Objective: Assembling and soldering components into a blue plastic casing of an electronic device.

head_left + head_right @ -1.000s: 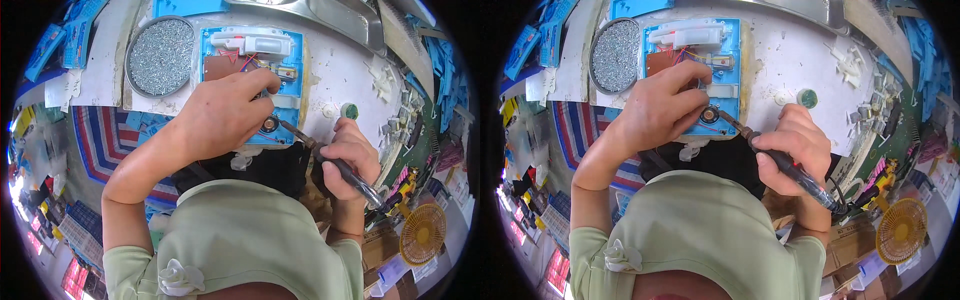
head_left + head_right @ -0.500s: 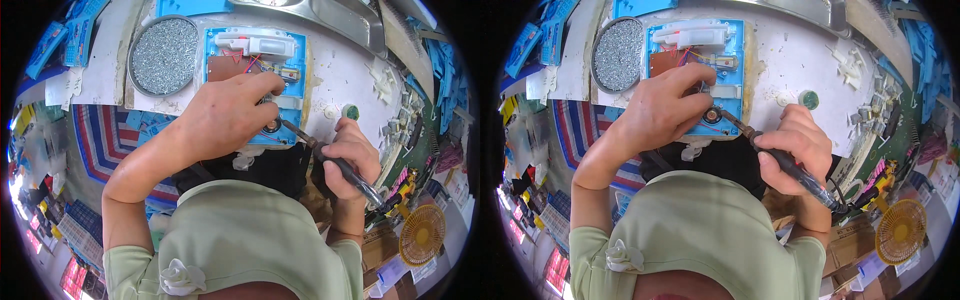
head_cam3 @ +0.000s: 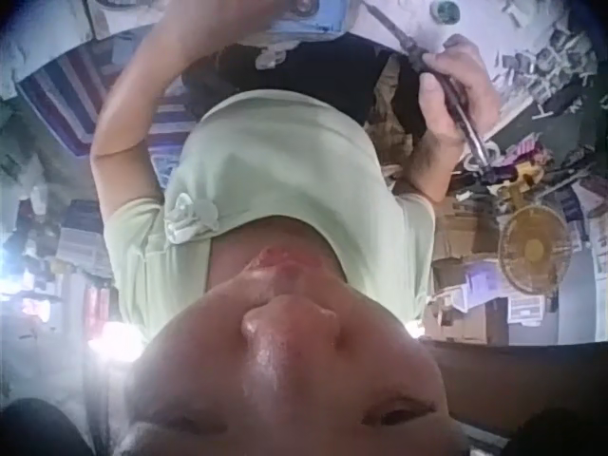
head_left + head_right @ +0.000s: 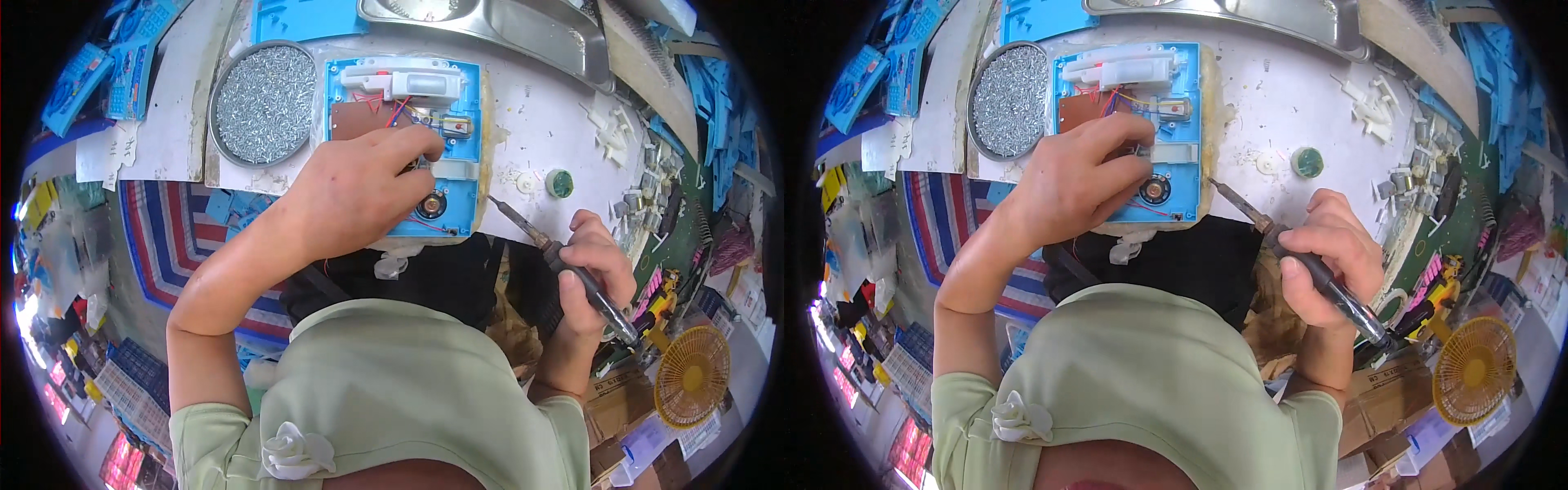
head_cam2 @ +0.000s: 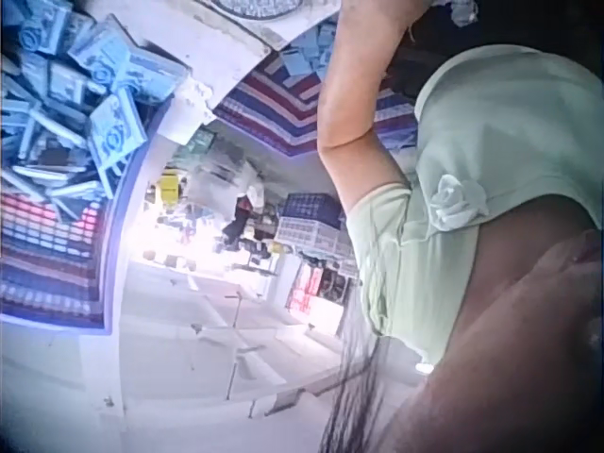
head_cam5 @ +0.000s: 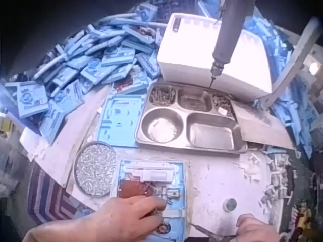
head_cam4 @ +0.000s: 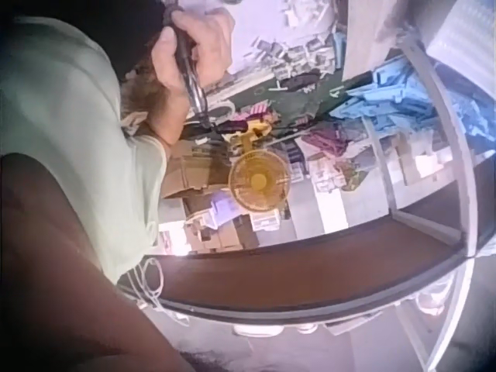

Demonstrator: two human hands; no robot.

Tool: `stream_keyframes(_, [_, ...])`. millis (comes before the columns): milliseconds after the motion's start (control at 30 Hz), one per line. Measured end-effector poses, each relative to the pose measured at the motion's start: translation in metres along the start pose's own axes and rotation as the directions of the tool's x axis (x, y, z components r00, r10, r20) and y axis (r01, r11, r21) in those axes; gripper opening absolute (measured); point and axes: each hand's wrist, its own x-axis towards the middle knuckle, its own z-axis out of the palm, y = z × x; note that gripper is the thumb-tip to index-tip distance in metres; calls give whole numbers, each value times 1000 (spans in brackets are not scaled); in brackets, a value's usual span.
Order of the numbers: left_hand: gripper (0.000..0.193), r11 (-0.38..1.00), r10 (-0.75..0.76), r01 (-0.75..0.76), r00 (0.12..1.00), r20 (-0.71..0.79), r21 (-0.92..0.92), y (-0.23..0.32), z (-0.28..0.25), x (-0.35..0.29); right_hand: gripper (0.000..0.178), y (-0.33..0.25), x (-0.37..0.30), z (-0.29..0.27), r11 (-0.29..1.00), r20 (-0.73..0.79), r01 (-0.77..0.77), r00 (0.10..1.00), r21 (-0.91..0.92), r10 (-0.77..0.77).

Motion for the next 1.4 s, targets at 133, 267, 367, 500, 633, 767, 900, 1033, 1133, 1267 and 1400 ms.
stream_keyframes(133, [20, 999, 29, -29, 1000, -3, 18, -3, -1, -2, 22, 2, -8, -8, 1000, -13, -6, 1000, -5, 6])
stream_keyframes(267, [26, 999, 42, -41, 998, -53, 16, -5, 3, -5, 21, -1, -10, -24, 997, -26, -60, 998, -42, 59])
stream_keyframes(367, [26, 998, 53, -50, 997, -49, 46, 1, 1, 0, 20, -5, -27, -50, 993, -208, -108, 971, 39, 114])
stream_keyframes(500, [25, 997, 68, -67, 997, -38, 50, 9, -1, 7, 12, -4, -67, -131, 983, -792, -176, 606, -53, 66])
stream_keyframes(633, [25, 995, 87, -85, 995, -44, 43, 5, 0, 6, 10, -3, -96, -223, 976, -977, -200, 210, -83, -39])
stream_keyframes(767, [26, 993, 109, -105, 991, -77, 53, -8, 1, -3, 10, 41, -90, -257, 907, -963, -416, 263, -60, 57])
stream_keyframes(900, [31, 997, 63, -74, 965, -253, -33, -9, -9, -5, 32, 52, -109, -283, 844, -822, -277, 227, 459, 522])
stream_keyframes(1033, [30, 990, -95, 45, 912, -399, -132, -15, -4, -30, 37, 35, -111, -191, 739, -662, 31, 471, 673, 583])
stream_keyframes(1133, [26, 987, -144, 102, 896, -420, -121, -5, 5, -32, 28, 4, -50, -21, 828, -647, -555, 662, -84, 378])
stream_keyframes(1267, [28, 993, -115, 89, 899, -424, -80, -2, 13, -30, 32, -2, 7, 77, 875, -2, 6, 1000, -484, -8])
stream_keyframes(1400, [26, 997, -72, 50, 917, -393, -65, -5, 6, -31, 26, 8, 22, 98, 814, 41, 16, 999, -581, 11])
